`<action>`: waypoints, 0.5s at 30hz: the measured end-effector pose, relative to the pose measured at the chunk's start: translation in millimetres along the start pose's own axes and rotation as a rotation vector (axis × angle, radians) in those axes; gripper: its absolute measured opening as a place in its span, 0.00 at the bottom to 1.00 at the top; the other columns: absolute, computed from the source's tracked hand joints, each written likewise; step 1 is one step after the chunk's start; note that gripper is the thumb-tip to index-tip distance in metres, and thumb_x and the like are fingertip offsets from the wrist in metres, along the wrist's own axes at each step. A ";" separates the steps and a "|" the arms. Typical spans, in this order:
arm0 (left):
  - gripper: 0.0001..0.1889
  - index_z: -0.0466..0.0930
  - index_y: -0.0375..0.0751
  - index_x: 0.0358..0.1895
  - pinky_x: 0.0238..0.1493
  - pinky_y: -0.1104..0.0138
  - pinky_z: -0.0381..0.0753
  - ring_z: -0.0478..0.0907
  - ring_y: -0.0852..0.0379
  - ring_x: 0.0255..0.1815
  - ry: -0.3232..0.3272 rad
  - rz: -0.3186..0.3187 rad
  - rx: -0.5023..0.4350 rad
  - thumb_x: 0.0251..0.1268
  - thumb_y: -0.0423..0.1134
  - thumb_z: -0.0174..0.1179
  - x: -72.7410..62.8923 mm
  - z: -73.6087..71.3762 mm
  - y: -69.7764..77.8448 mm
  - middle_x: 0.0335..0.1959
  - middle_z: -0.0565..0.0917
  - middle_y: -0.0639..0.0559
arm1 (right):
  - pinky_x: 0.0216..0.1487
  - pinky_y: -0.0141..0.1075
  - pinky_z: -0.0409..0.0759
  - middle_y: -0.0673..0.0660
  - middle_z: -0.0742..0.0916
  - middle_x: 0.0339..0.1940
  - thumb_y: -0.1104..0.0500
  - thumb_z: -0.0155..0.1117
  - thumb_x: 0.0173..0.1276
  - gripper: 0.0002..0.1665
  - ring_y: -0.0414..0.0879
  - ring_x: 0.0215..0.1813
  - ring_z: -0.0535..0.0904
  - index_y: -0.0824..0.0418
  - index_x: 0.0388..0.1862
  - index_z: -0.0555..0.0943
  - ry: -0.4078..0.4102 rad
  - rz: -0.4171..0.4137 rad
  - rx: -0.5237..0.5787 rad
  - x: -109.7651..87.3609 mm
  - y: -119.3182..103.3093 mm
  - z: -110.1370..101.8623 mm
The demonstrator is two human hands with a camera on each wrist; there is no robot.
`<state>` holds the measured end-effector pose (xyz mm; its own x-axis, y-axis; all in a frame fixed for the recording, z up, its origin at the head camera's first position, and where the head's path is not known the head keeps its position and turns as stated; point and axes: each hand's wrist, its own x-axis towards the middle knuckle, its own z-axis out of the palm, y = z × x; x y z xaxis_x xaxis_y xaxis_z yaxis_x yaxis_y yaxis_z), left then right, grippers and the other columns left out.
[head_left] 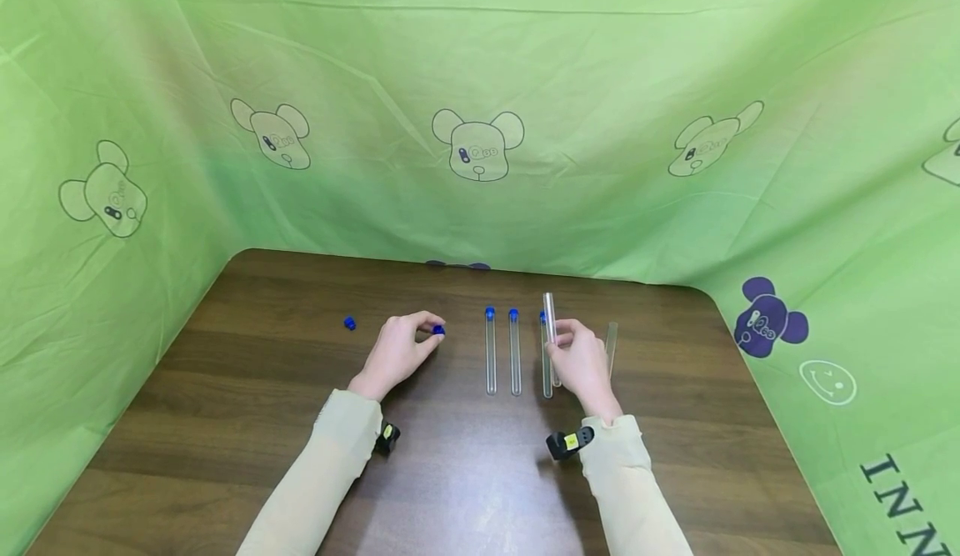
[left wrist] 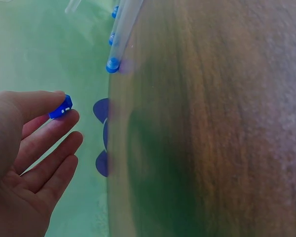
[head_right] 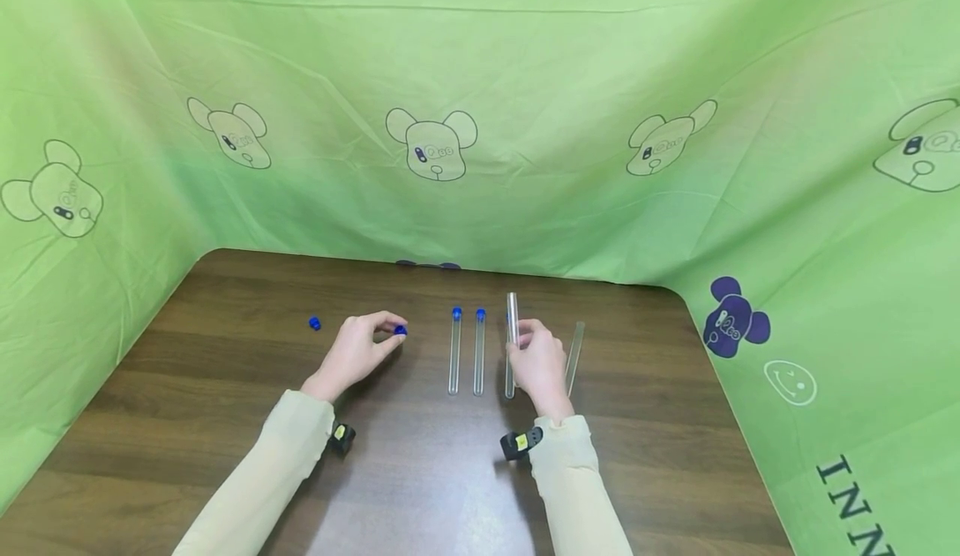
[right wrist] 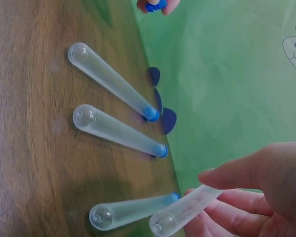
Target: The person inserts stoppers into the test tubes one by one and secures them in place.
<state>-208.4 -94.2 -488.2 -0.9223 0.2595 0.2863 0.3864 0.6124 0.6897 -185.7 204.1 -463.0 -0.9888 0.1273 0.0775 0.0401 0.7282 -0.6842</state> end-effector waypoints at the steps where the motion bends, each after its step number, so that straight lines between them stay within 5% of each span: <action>1: 0.10 0.88 0.39 0.48 0.46 0.60 0.81 0.85 0.57 0.42 0.002 -0.001 -0.005 0.66 0.34 0.70 0.1 -0.2 0.8 0.38 0.88 0.56 | 0.41 0.49 0.81 0.61 0.90 0.39 0.65 0.67 0.66 0.22 0.55 0.37 0.87 0.68 0.59 0.80 -0.003 0.001 0.009 -0.4 -0.7 0.3; 15: 0.11 0.88 0.37 0.51 0.50 0.56 0.83 0.86 0.54 0.43 0.048 -0.059 -0.120 0.67 0.34 0.69 2.5 -0.9 4.2 0.37 0.89 0.55 | 0.45 0.51 0.83 0.62 0.90 0.41 0.65 0.67 0.67 0.22 0.55 0.41 0.88 0.66 0.60 0.79 -0.032 -0.007 0.077 -4.8 -9.8 4.7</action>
<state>-209.2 -91.6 -484.0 -0.9436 0.1881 0.2723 0.3309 0.5307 0.7802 -182.0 193.2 -460.1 -0.9932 0.0995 0.0600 0.0230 0.6747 -0.7378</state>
